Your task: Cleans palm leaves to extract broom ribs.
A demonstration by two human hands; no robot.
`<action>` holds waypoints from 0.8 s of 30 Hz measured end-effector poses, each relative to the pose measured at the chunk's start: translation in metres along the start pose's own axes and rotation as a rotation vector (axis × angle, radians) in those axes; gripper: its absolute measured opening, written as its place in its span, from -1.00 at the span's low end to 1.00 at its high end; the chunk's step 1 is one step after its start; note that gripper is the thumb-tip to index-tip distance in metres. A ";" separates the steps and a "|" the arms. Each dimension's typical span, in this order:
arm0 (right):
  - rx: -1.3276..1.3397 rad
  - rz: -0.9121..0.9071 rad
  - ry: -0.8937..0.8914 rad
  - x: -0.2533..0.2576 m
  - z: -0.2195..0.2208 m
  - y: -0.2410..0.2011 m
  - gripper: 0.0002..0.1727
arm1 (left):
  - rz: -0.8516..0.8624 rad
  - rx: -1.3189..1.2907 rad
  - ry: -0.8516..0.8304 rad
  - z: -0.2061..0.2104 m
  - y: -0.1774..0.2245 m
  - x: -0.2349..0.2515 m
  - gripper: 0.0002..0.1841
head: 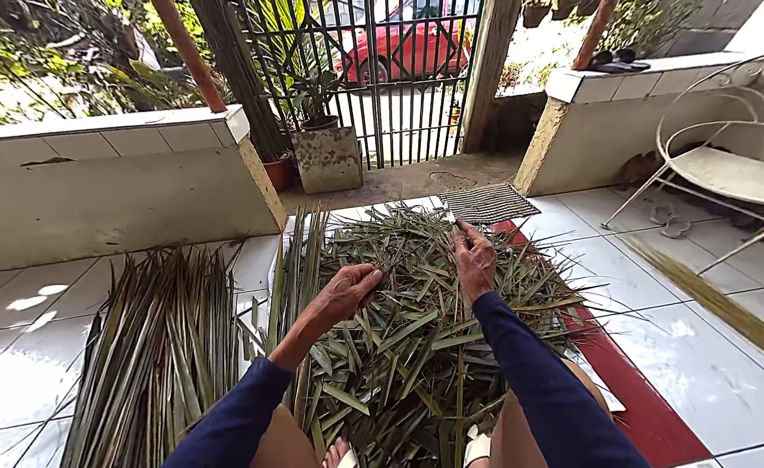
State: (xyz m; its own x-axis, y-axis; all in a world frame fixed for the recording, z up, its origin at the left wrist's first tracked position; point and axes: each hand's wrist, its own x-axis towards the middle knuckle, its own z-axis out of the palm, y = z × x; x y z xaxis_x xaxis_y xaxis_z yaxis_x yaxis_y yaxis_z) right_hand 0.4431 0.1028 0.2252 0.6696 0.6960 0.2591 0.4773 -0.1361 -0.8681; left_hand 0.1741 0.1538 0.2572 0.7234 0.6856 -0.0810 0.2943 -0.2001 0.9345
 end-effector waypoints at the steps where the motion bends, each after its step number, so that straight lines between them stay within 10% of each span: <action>1: 0.004 -0.002 0.008 0.003 -0.002 0.002 -0.57 | 0.005 0.003 -0.006 0.000 0.001 0.000 -0.65; 19: 0.147 -0.025 0.124 0.035 -0.043 0.043 -0.56 | -0.090 -0.058 -0.052 -0.031 -0.010 -0.034 -0.64; 24: 0.160 -0.149 -0.163 -0.024 -0.006 0.005 -0.57 | -0.176 -0.267 -0.017 -0.031 -0.008 -0.027 -0.64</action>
State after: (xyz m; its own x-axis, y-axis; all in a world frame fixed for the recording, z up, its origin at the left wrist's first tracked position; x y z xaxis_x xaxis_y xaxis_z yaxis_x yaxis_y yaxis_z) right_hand 0.4324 0.0814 0.2171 0.4917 0.8063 0.3289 0.4591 0.0809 -0.8847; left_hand 0.1326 0.1589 0.2623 0.6869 0.6812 -0.2532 0.2431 0.1129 0.9634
